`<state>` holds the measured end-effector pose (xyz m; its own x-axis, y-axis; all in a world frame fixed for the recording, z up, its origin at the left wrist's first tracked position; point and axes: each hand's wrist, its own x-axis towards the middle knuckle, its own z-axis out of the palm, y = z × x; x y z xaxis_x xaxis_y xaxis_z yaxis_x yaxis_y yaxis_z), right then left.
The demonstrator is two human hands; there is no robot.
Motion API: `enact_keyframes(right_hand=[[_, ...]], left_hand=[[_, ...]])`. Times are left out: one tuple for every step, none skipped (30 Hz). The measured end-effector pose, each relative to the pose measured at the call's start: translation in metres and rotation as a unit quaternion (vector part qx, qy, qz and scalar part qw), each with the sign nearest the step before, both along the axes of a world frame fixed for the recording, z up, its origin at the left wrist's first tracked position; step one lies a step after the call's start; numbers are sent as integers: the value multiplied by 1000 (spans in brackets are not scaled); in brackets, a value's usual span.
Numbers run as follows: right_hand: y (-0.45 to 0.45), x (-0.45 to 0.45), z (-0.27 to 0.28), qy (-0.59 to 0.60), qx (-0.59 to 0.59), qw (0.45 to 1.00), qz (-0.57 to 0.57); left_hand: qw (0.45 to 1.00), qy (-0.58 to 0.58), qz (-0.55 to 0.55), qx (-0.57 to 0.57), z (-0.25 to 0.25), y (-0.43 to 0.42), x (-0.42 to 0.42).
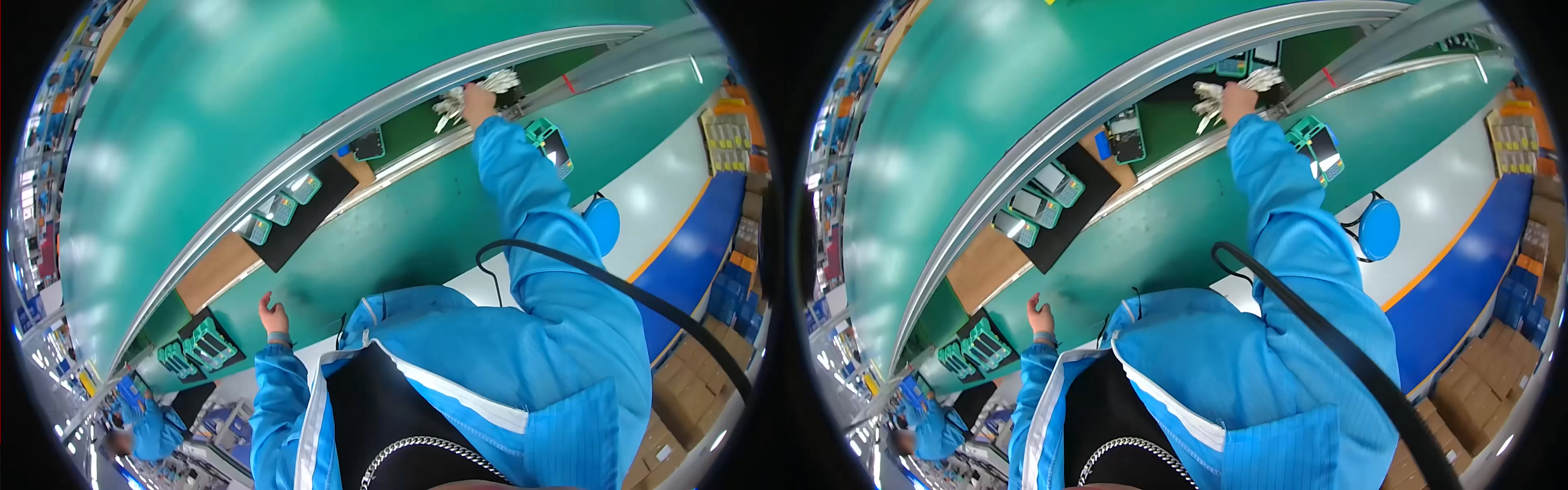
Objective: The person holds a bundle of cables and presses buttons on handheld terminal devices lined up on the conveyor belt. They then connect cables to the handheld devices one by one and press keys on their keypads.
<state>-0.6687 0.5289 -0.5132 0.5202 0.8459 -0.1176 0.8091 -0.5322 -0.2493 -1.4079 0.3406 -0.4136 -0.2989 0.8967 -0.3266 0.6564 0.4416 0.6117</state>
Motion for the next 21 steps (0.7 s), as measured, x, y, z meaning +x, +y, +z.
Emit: enact_keyframes(right_hand=[[1, 0, 45, -108, -60, 988, 97], [8, 22, 32, -139, -12, 983, 117], [15, 46, 17, -173, 35, 975, 134], [17, 60, 17, -188, 71, 967, 155], [18, 74, 18, -204, 107, 957, 176], [19, 88, 20, -222, 141, 945, 196], [19, 86, 26, -210, 158, 945, 194], [18, 76, 28, -175, 165, 953, 184], [17, 59, 32, -96, 173, 970, 142], [17, 35, 29, 17, 187, 979, 83], [17, 6, 27, 147, 206, 967, 17], [20, -22, 21, 299, 210, 930, -36], [22, -50, 12, 444, 182, 874, -74], [20, -75, -5, 551, 147, 815, -99], [12, -109, 42, 666, 42, 726, -163], [16, -125, 51, 696, -37, 697, -170], [20, -141, 55, 719, -118, 662, -176], [26, -153, 52, 705, -119, 682, -154], [30, -160, 49, 698, -101, 691, -159], [32, -158, 42, 692, -83, 698, -163], [32, -153, 43, 708, -93, 689, -122]], left_hand=[[1000, -14, 12, -17, 10, 0, 5], [1000, -8, 23, -17, 14, 0, 7], [999, -9, 28, -23, 16, 2, 7], [999, -9, 33, -32, 18, 0, 3], [999, -19, 30, -30, 17, -1, -2], [999, -13, 40, -33, 19, -3, -2], [999, -11, 42, -34, 20, -4, -1], [998, -12, 43, -33, 21, -5, 1], [997, -8, 51, -51, 22, -5, 4], [997, -10, 60, -50, 20, -6, 7], [997, -12, 56, -54, 14, -10, 8], [997, -13, 53, -57, 11, -12, 10], [996, -14, 68, -58, 7, -14, 15], [999, -5, 3, -37, 5, -16, 22], [998, 4, -62, -16, 2, -17, 28], [995, 2, -103, -4, 7, -17, 39], [990, 2, -141, 9, 16, -15, 52], [988, -2, -157, 3, 22, -14, 63], [985, -6, -173, -2, 28, -12, 73], [982, -10, -188, -12, 38, -10, 82], [980, -13, -199, -22, 45, -11, 89]])
